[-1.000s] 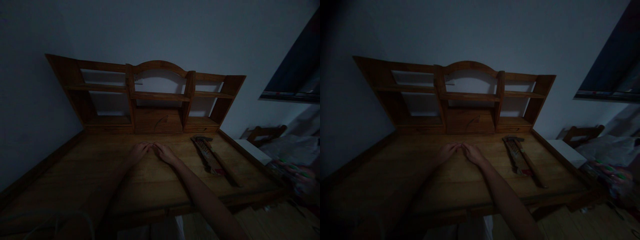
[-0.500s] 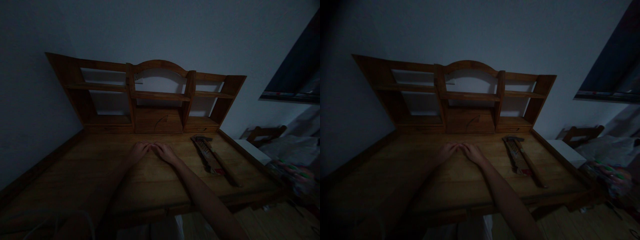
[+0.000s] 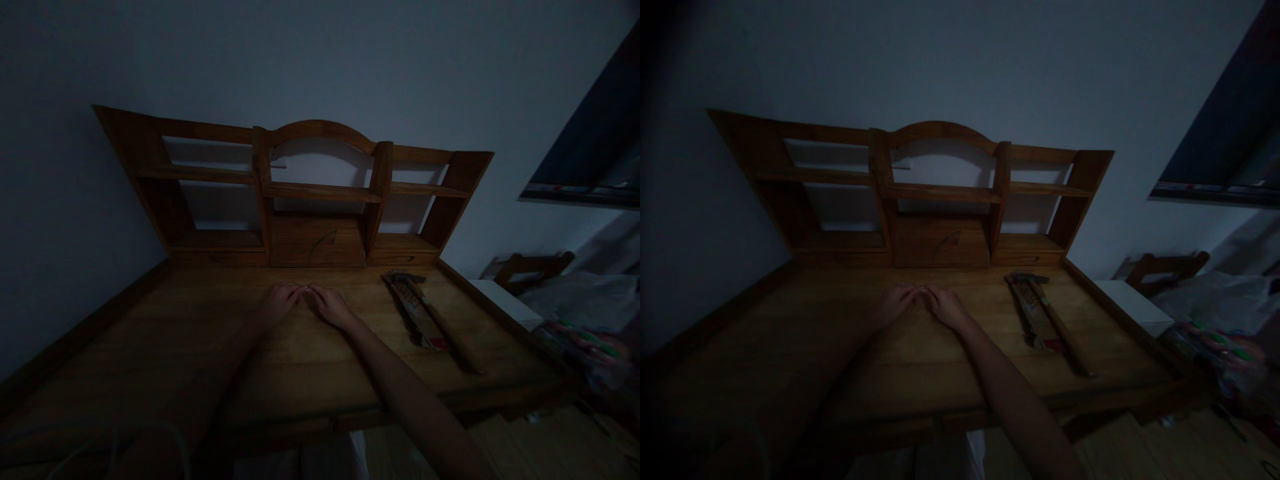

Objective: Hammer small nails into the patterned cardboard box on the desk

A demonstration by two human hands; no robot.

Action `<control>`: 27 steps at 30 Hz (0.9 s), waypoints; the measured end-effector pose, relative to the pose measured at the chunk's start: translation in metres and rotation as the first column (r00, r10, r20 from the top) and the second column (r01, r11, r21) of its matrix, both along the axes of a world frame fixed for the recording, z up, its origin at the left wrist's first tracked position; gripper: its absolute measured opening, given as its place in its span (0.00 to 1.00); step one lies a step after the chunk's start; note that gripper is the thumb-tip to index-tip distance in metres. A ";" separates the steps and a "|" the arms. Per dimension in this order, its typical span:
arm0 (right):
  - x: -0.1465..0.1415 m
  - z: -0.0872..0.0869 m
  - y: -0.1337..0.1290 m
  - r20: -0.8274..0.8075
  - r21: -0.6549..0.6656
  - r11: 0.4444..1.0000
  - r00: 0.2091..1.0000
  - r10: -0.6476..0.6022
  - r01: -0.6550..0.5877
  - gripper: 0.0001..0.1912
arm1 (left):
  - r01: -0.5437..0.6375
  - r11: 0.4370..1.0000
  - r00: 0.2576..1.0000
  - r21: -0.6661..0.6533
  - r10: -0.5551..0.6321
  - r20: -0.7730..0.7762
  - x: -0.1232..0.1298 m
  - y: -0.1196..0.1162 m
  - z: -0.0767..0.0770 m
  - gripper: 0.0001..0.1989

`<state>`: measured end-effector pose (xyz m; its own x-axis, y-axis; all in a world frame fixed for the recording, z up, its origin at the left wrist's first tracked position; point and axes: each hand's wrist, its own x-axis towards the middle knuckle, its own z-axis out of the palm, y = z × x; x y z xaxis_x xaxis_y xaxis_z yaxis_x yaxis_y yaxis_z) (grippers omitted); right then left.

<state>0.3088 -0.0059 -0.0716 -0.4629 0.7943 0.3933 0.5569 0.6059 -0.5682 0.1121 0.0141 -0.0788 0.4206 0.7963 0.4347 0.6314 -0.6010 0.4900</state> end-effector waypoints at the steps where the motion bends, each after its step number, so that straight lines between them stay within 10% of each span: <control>1: 0.000 -0.001 0.001 0.002 -0.002 1.000 1.000 -0.004 0.004 0.16 | -0.001 1.000 1.000 0.005 0.001 0.004 0.000 0.000 0.000 0.19; 27: -0.002 -0.006 0.004 -0.060 0.001 1.000 0.998 -0.005 0.005 0.13 | -0.017 1.000 0.999 -0.022 0.018 0.027 0.000 0.001 0.000 0.22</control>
